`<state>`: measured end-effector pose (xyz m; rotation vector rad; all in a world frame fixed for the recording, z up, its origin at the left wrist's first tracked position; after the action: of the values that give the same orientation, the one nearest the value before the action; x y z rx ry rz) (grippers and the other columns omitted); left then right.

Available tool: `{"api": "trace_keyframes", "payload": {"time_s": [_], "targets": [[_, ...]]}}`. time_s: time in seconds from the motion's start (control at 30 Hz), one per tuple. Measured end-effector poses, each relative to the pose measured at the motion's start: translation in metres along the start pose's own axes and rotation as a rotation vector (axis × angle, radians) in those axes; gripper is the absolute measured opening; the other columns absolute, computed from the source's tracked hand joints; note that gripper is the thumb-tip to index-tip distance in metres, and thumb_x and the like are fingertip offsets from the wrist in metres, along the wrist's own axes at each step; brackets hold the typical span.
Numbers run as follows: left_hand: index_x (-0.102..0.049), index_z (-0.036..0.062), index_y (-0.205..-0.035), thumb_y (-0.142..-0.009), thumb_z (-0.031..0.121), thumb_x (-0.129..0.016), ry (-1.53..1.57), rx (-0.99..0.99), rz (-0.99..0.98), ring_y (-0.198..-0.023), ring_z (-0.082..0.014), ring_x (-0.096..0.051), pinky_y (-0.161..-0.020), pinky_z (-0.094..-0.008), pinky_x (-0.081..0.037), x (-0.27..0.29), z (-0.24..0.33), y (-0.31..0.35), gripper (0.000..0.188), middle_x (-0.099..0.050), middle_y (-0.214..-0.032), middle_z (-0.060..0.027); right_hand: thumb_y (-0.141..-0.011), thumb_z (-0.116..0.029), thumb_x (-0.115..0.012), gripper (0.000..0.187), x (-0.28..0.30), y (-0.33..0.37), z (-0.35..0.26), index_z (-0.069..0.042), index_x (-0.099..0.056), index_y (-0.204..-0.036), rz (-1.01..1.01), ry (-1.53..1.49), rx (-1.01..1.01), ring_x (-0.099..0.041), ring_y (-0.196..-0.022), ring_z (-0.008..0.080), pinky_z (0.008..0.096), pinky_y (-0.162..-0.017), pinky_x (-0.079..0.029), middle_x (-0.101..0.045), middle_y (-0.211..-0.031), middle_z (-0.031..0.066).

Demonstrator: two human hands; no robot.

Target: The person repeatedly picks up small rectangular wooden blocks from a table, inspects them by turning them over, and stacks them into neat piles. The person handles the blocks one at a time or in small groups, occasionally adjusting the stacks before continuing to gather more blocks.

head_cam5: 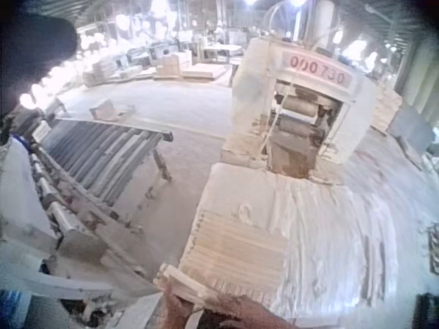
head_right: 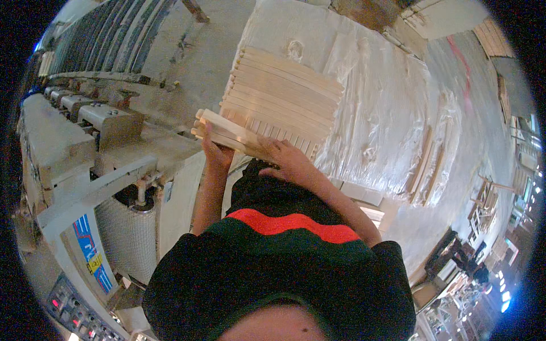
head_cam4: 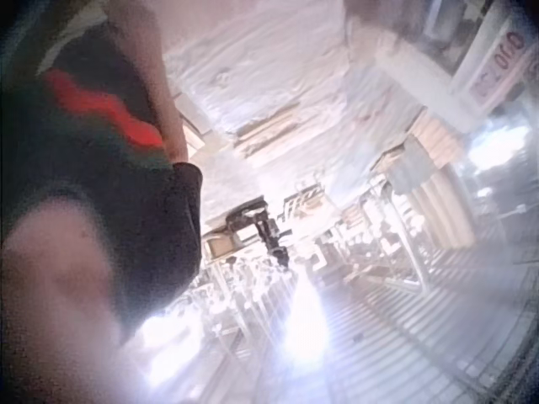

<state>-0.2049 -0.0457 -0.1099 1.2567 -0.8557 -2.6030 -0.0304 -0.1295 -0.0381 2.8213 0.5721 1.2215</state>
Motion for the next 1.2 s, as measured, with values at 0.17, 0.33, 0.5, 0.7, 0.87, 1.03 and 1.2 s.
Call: {"api": "trace_keyframes", "payload": {"time_s": [0.17,0.33,0.5,0.7,0.87,1.03,1.2], "targets": [[-0.042,0.0057,-0.132,-0.092,0.04,-0.054,0.044,-0.02,0.035,-0.116,-0.0291,-0.052,-0.099,-0.0446,-0.042,0.033,-0.012,-0.011,0.054,-0.052,-0.124,-0.0126,-0.07,-0.032,-0.078,0.09,-0.036,-0.016,0.025,-0.011,-0.03,-0.143,0.031,0.172,-0.122,-0.048,-0.115,0.0412,0.0472,-0.096,-0.043,-0.051,-0.121,0.0234],[-0.046,0.0056,-0.129,-0.093,0.033,-0.054,0.088,-0.013,-0.025,-0.117,-0.0269,-0.051,-0.1,-0.0435,-0.04,0.03,-0.014,-0.018,0.046,-0.054,-0.122,-0.0123,-0.066,-0.028,-0.08,0.091,-0.045,-0.022,0.045,-0.011,-0.032,-0.142,-0.005,0.106,-0.182,-0.052,-0.112,0.0412,0.0473,-0.093,-0.045,-0.052,-0.118,0.0221],[-0.044,0.0022,-0.132,-0.09,0.021,-0.061,-0.232,-0.201,0.109,-0.117,-0.0264,-0.052,-0.097,-0.0414,-0.044,0.044,0.007,-0.042,0.049,-0.052,-0.127,-0.0137,-0.065,-0.024,-0.08,0.089,-0.042,-0.017,0.043,-0.011,-0.034,-0.14,0.101,0.12,-0.206,-0.053,-0.109,0.0403,0.0474,-0.09,-0.046,-0.053,-0.118,0.0206],[-0.038,0.0031,-0.139,-0.073,0.008,-0.077,-1.228,-0.612,-0.136,-0.106,-0.0267,-0.058,-0.092,-0.0353,-0.048,0.044,0.049,-0.057,0.077,-0.054,-0.129,-0.0147,-0.074,-0.017,-0.074,0.071,-0.043,-0.011,0.041,-0.01,-0.041,-0.136,0.268,0.333,-0.123,-0.053,-0.101,0.0379,0.0473,-0.087,-0.045,-0.055,-0.11,0.0171],[-0.034,0.0031,-0.143,-0.06,0.005,-0.084,-1.48,-0.552,-0.427,-0.104,-0.0272,-0.06,-0.092,-0.0348,-0.049,0.019,0.043,-0.046,0.096,-0.056,-0.128,-0.0161,-0.078,-0.019,-0.071,0.055,-0.034,-0.006,0.052,-0.007,-0.049,-0.126,0.362,0.192,-0.083,-0.053,-0.095,0.0373,0.0463,-0.084,-0.046,-0.056,-0.103,0.0165],[-0.032,0.0042,-0.144,-0.061,0.002,-0.082,-1.522,-0.556,-0.448,-0.103,-0.0255,-0.061,-0.088,-0.0353,-0.05,0.039,0.04,-0.058,0.097,-0.057,-0.126,-0.0157,-0.081,-0.022,-0.07,0.043,-0.022,-0.007,0.061,-0.003,-0.055,-0.116,0.332,0.152,0.043,-0.056,-0.091,0.0354,0.0431,-0.08,-0.049,-0.059,-0.096,0.0157],[-0.033,0.0045,-0.143,-0.065,0.008,-0.083,-1.284,-0.642,-0.433,-0.1,-0.0233,-0.063,-0.084,-0.0343,-0.053,0.054,0.031,-0.075,0.093,-0.061,-0.121,-0.0128,-0.084,-0.025,-0.066,0.035,-0.019,0.014,0.041,-0.003,-0.057,-0.11,0.205,0.035,0.044,-0.059,-0.09,0.0353,0.0434,-0.08,-0.051,-0.061,-0.097,0.0157]]}}
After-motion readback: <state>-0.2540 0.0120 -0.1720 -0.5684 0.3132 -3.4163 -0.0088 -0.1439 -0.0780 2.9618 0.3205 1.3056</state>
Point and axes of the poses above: each hand's wrist, its own y-axis away from the middle knuckle, its own x-axis out of the back of the hand, z = x × y, the point moved 5 cm from there along -y, towards the middle knuckle
